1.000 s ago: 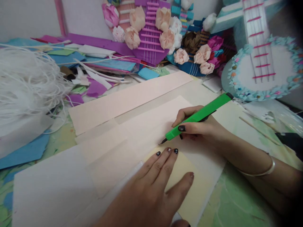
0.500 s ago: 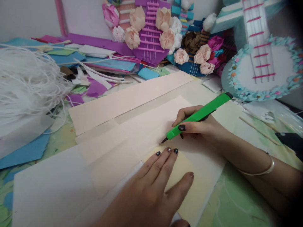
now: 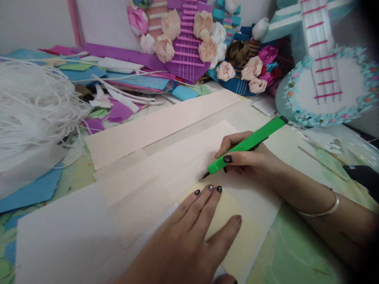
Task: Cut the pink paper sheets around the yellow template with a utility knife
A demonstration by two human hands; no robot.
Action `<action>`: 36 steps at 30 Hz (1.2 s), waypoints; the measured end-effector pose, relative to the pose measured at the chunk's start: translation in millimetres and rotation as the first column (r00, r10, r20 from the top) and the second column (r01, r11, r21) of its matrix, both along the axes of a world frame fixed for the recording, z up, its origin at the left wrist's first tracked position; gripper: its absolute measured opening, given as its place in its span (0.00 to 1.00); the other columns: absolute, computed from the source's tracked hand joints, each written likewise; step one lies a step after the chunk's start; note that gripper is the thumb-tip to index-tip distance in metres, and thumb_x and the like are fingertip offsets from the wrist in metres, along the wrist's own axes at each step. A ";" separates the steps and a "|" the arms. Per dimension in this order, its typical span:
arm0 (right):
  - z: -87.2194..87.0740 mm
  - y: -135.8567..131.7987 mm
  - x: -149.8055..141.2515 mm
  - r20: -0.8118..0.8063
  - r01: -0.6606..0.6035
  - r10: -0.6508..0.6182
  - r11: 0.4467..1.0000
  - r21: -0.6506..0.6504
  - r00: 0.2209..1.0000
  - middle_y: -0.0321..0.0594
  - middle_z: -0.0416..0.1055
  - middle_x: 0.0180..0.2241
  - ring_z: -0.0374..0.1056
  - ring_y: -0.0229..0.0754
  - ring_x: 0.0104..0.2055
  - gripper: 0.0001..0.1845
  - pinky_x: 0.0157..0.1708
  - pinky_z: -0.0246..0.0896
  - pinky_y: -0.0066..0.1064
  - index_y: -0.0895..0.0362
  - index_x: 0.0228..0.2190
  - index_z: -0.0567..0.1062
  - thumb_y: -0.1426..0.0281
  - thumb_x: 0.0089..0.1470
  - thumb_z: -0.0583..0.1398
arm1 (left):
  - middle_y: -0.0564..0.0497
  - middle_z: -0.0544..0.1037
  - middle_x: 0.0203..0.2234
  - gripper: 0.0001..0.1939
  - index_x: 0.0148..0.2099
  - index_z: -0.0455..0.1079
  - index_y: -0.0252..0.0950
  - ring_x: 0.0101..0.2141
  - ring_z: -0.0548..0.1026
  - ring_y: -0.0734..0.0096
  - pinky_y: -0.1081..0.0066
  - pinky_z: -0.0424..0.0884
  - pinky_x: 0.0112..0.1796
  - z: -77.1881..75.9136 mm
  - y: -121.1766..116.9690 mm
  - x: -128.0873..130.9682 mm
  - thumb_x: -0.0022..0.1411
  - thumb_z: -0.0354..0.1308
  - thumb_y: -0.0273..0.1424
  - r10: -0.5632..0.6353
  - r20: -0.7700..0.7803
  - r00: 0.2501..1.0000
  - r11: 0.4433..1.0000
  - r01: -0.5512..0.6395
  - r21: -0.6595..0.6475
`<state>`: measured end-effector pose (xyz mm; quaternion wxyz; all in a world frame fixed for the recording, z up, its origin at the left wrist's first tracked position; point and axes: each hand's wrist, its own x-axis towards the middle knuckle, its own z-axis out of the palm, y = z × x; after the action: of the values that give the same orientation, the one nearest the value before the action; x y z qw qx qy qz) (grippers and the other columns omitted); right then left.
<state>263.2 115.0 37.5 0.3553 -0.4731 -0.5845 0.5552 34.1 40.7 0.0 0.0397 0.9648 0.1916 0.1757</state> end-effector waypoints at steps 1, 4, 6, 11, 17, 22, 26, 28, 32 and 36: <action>0.0 0.2 0.0 -0.007 0.002 -0.002 1.000 -0.002 1.000 0.37 0.73 0.17 0.60 0.30 0.15 0.10 0.11 0.50 0.18 0.60 0.26 0.78 0.66 0.45 0.68 | 0.32 0.68 0.58 0.28 0.65 0.60 0.37 0.59 0.66 0.45 0.53 0.68 0.53 0.0 0.0 0.1 0.71 0.45 0.46 0.004 0.001 1.000 1.000 -0.004 0.006; -0.1 1.0 0.5 -0.021 0.009 -0.009 1.000 -0.012 1.000 0.37 0.73 0.17 0.59 0.30 0.14 0.09 0.11 0.51 0.18 0.60 0.26 0.78 0.66 0.45 0.68 | 0.32 0.69 0.58 0.27 0.65 0.60 0.37 0.59 0.66 0.45 0.53 0.69 0.52 -0.2 -0.2 0.0 0.71 0.44 0.46 0.009 0.001 1.000 1.000 -0.009 0.022; -0.6 1.4 1.1 -0.021 0.016 -0.016 1.000 -0.013 1.000 0.38 0.73 0.17 0.59 0.30 0.14 0.10 0.11 0.50 0.18 0.60 0.26 0.79 0.66 0.45 0.67 | 0.32 0.69 0.57 0.27 0.64 0.61 0.37 0.59 0.66 0.45 0.53 0.70 0.52 -0.2 -0.3 -0.2 0.71 0.44 0.45 0.007 0.005 1.000 0.999 -0.007 0.031; -0.4 0.8 1.0 0.005 0.027 -0.027 1.000 -0.005 1.000 0.38 0.73 0.17 0.59 0.30 0.15 0.10 0.11 0.49 0.18 0.60 0.26 0.78 0.65 0.45 0.67 | 0.33 0.70 0.57 0.27 0.64 0.61 0.37 0.59 0.66 0.46 0.53 0.70 0.52 -0.6 -0.4 0.1 0.71 0.43 0.45 0.008 0.020 1.000 0.999 -0.008 0.033; 2.0 0.4 0.9 0.052 -0.007 0.006 1.000 0.022 0.999 0.37 0.73 0.18 0.60 0.31 0.16 0.10 0.13 0.51 0.19 0.60 0.27 0.79 0.66 0.44 0.68 | 0.31 0.70 0.57 0.26 0.65 0.61 0.37 0.59 0.67 0.45 0.53 0.71 0.51 -0.8 0.9 -0.3 0.71 0.44 0.44 0.008 0.006 1.000 0.999 -0.009 0.041; 0.3 1.8 1.9 0.012 0.017 -0.017 1.000 0.019 1.000 0.38 0.73 0.17 0.59 0.31 0.16 0.09 0.13 0.48 0.20 0.60 0.26 0.78 0.66 0.44 0.67 | 0.30 0.70 0.57 0.27 0.64 0.61 0.36 0.58 0.67 0.44 0.52 0.71 0.50 -0.8 1.6 -0.9 0.71 0.43 0.45 0.006 0.003 1.000 0.999 -0.006 0.053; 0.0 2.9 1.3 0.013 0.042 -0.042 0.999 0.007 0.999 0.38 0.72 0.17 0.57 0.30 0.15 0.09 0.12 0.45 0.20 0.61 0.25 0.78 0.66 0.43 0.67 | 0.31 0.69 0.58 0.28 0.65 0.60 0.36 0.59 0.66 0.44 0.53 0.71 0.51 -0.8 -0.2 -0.1 0.70 0.46 0.45 0.004 -0.004 1.000 0.998 -0.004 0.057; 0.1 3.3 0.5 -0.015 0.057 -0.057 0.998 -0.019 0.998 0.38 0.72 0.17 0.57 0.30 0.14 0.09 0.12 0.45 0.21 0.60 0.25 0.77 0.66 0.43 0.67 | 0.31 0.69 0.58 0.28 0.65 0.60 0.36 0.59 0.66 0.44 0.53 0.71 0.51 -1.2 -0.5 0.3 0.70 0.46 0.45 0.001 -0.002 1.000 0.998 -0.001 0.055; -0.8 3.1 -0.5 -0.079 0.086 -0.088 0.996 -0.037 0.993 0.38 0.72 0.16 0.57 0.30 0.14 0.09 0.11 0.44 0.21 0.60 0.23 0.76 0.66 0.42 0.67 | 0.31 0.69 0.58 0.27 0.64 0.61 0.36 0.59 0.66 0.44 0.53 0.71 0.51 -1.5 0.7 0.7 0.71 0.44 0.45 0.003 0.005 1.000 0.999 -0.003 0.049; -1.7 1.7 -0.6 -0.061 0.060 -0.061 0.998 -0.026 0.996 0.37 0.71 0.16 0.56 0.29 0.14 0.09 0.11 0.44 0.21 0.61 0.24 0.77 0.66 0.44 0.66 | 0.31 0.69 0.57 0.27 0.64 0.61 0.36 0.59 0.67 0.45 0.53 0.71 0.50 -0.5 0.7 0.4 0.72 0.41 0.45 0.007 0.017 1.000 0.999 -0.008 0.053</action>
<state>262.7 116.7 35.8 0.3840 -0.4775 -0.5519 0.5656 34.5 41.4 -0.5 0.0147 0.9633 0.1903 0.1889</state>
